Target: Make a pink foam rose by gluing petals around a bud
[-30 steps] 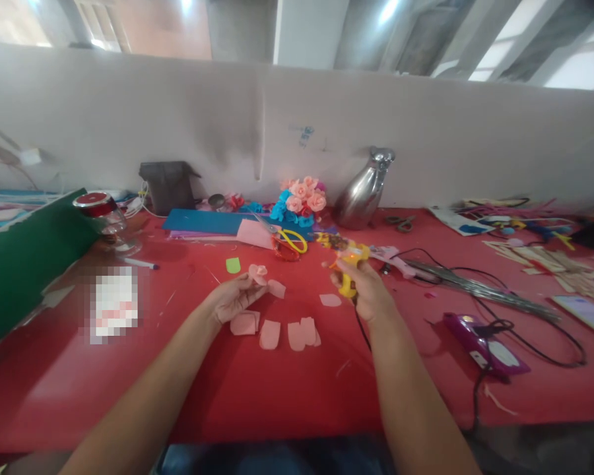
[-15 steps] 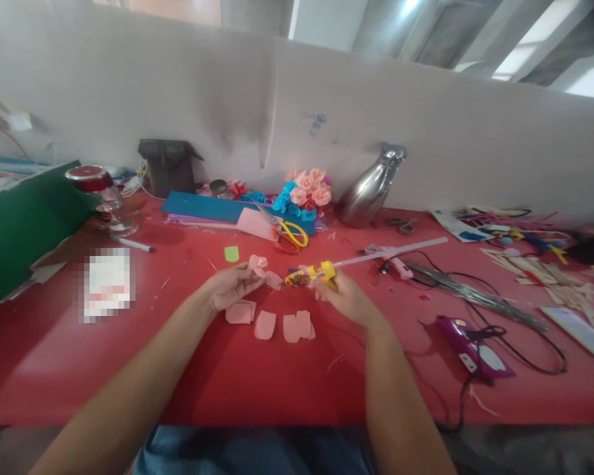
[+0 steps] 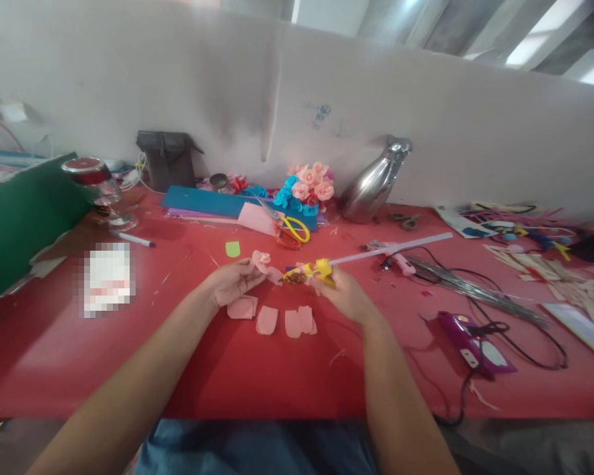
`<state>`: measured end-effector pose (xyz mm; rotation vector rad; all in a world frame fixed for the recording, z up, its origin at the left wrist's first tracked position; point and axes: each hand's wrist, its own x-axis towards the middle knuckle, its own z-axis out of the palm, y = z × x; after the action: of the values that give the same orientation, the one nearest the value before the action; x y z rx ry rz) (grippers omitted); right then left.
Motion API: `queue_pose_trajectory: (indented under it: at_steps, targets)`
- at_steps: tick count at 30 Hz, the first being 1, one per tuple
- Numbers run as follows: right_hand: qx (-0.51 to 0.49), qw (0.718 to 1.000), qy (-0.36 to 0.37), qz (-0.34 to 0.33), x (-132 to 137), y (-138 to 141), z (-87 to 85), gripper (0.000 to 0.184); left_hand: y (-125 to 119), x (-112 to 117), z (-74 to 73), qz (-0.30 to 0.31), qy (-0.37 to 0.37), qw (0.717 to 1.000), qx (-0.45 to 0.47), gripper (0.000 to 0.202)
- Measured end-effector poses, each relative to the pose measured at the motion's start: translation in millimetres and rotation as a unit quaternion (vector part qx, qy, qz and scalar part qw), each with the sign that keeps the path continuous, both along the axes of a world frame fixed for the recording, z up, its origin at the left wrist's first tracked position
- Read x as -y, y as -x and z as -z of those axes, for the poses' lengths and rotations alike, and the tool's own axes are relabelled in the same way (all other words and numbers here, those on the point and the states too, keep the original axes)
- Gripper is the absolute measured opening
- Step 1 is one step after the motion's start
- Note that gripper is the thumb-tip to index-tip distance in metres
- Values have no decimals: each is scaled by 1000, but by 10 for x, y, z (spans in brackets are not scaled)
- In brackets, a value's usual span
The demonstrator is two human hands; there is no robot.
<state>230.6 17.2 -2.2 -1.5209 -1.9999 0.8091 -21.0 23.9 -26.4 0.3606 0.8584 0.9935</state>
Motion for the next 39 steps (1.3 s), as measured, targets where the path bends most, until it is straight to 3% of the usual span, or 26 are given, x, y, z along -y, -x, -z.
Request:
queue_pose_trajectory:
  at_steps: [12, 39]
  targets:
    - [5, 1000, -1, -8, -4, 24, 7, 36, -14, 27, -44, 0, -6, 1000, -14, 15]
    - [15, 997, 0, 71, -91, -8, 110, 33, -18, 19, -14, 0, -3, 1000, -1, 14]
